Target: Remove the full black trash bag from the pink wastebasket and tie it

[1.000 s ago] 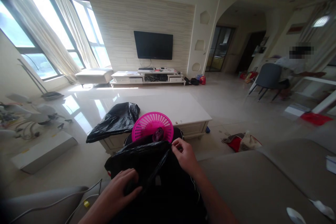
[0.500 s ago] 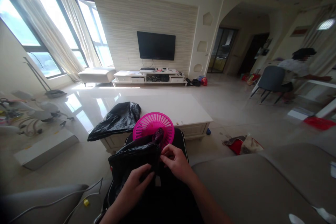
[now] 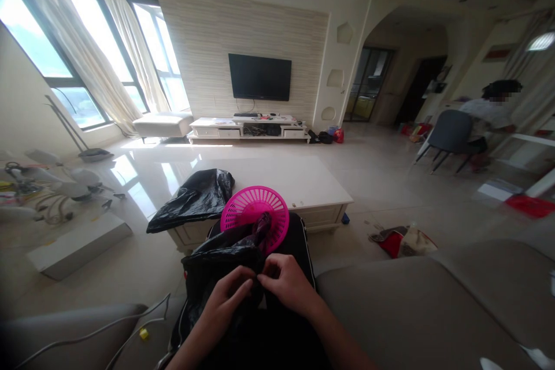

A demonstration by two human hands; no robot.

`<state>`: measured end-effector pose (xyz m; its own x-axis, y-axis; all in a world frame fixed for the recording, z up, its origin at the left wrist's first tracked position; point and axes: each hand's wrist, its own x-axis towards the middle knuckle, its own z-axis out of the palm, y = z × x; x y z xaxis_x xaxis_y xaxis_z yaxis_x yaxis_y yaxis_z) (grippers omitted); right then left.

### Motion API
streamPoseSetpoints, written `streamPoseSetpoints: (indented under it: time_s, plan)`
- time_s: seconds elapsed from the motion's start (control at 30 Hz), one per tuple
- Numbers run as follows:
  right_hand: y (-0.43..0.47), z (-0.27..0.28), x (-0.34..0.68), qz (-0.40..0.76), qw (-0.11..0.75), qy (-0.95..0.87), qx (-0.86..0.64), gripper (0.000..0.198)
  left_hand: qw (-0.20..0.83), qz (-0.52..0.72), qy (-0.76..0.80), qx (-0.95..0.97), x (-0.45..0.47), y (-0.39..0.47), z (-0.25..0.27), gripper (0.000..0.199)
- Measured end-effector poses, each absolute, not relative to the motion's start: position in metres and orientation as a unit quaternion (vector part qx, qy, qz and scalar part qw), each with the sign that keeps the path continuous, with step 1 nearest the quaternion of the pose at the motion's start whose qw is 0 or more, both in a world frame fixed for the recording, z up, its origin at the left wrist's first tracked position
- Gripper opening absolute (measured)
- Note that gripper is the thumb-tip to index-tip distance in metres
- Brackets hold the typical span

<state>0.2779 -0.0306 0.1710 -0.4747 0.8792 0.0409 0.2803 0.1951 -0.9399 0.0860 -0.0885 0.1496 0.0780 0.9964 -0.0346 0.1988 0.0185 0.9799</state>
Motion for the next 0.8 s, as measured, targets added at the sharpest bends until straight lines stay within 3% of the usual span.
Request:
streamPoseSetpoints:
  time_s: [0.57, 0.8]
  plan:
    - [-0.033, 0.168, 0.28, 0.46, 0.321, -0.699, -0.444, 0.009, 0.517, 0.481, 0.535, 0.464, 0.086, -0.08, 0.155, 0.047]
    - [-0.047, 0.177, 0.275, 0.409, 0.357, -0.753, -0.371, 0.009, 0.518, 0.496, 0.525, 0.459, 0.089, -0.08, 0.155, 0.047]
